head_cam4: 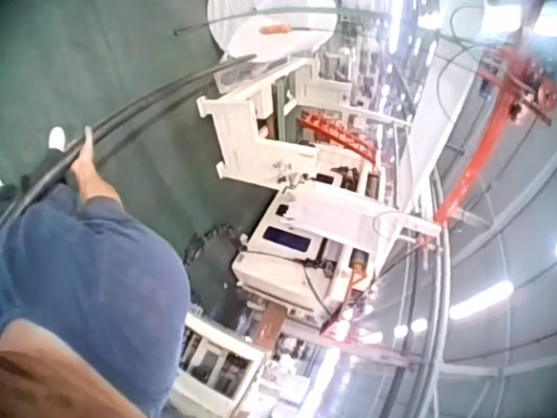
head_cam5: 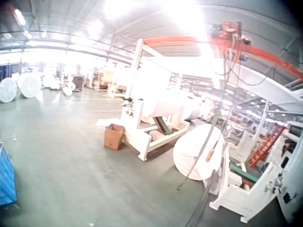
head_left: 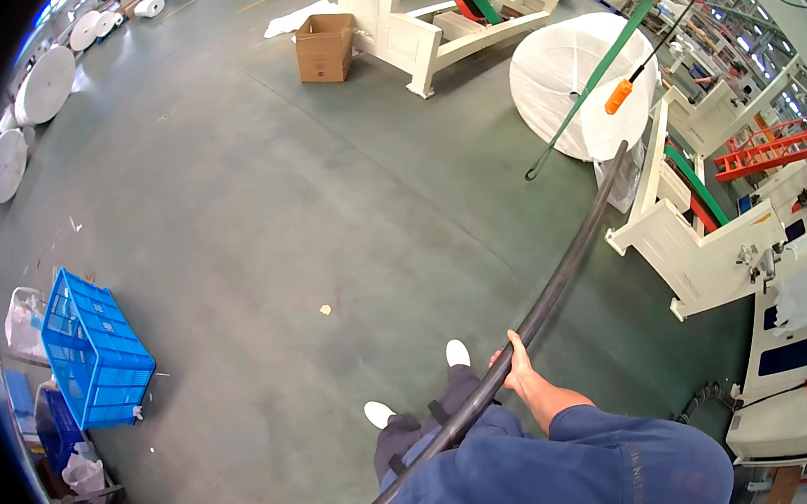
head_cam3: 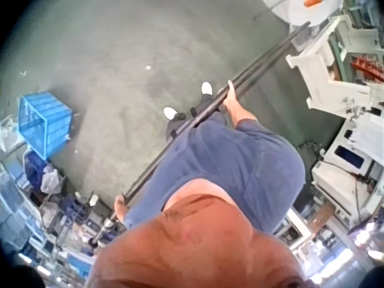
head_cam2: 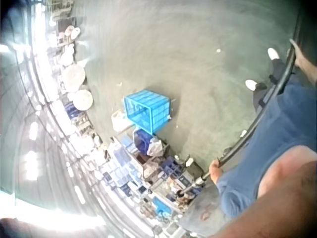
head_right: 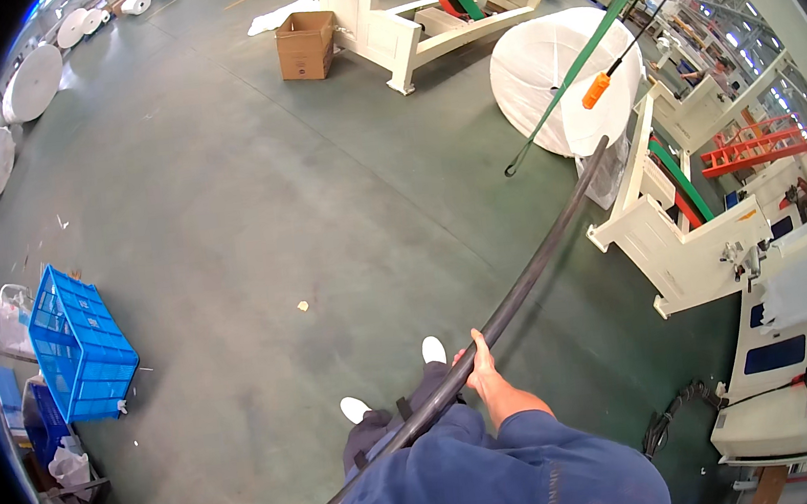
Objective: The person removes a protective cloth from a machine, then handles a long metal rod and a cylindrical component. They use a wrench to tighten a bolt on the rod assembly and later attach a green strap to a large white roll on the machine.
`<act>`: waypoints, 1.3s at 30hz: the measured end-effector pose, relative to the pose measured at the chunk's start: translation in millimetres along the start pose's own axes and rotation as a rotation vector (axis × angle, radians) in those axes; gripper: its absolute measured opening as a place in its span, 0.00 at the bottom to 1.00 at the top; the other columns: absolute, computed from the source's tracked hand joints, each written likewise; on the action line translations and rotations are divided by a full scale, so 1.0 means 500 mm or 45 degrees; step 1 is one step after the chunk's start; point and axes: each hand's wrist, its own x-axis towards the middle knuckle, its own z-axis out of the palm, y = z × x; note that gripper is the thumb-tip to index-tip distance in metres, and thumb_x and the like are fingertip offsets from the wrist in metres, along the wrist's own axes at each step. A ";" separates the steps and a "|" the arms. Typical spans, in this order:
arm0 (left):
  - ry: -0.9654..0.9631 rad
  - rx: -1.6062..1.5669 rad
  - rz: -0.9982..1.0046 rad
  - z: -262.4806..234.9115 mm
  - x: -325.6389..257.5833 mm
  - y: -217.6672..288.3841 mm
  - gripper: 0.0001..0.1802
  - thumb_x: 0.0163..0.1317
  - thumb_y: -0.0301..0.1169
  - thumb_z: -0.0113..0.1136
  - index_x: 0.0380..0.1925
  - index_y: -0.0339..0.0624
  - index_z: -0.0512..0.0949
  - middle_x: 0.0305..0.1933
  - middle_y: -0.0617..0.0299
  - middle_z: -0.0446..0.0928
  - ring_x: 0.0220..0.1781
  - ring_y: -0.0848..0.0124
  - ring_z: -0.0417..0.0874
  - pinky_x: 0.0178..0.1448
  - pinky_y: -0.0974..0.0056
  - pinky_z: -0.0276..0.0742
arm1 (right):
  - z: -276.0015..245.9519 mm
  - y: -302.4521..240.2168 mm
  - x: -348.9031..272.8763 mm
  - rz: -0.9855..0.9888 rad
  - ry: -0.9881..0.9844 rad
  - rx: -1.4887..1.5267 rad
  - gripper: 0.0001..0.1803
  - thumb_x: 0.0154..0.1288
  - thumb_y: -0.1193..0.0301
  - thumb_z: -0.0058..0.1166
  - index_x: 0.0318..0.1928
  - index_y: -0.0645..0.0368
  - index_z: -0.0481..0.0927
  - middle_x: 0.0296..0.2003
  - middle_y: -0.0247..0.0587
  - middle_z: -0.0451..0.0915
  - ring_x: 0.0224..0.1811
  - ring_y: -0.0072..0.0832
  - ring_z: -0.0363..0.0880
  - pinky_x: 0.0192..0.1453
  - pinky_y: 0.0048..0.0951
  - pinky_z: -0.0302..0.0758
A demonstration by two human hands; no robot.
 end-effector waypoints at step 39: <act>-0.171 0.076 0.106 -0.054 -0.074 0.204 0.15 0.65 0.31 0.45 0.43 0.41 0.81 0.49 0.44 0.79 0.51 0.56 0.81 0.52 0.55 0.76 | 0.254 -0.399 0.274 -0.154 0.041 -0.230 0.27 0.54 0.48 0.64 0.33 0.60 0.74 0.24 0.41 0.75 0.25 0.35 0.76 0.31 0.39 0.78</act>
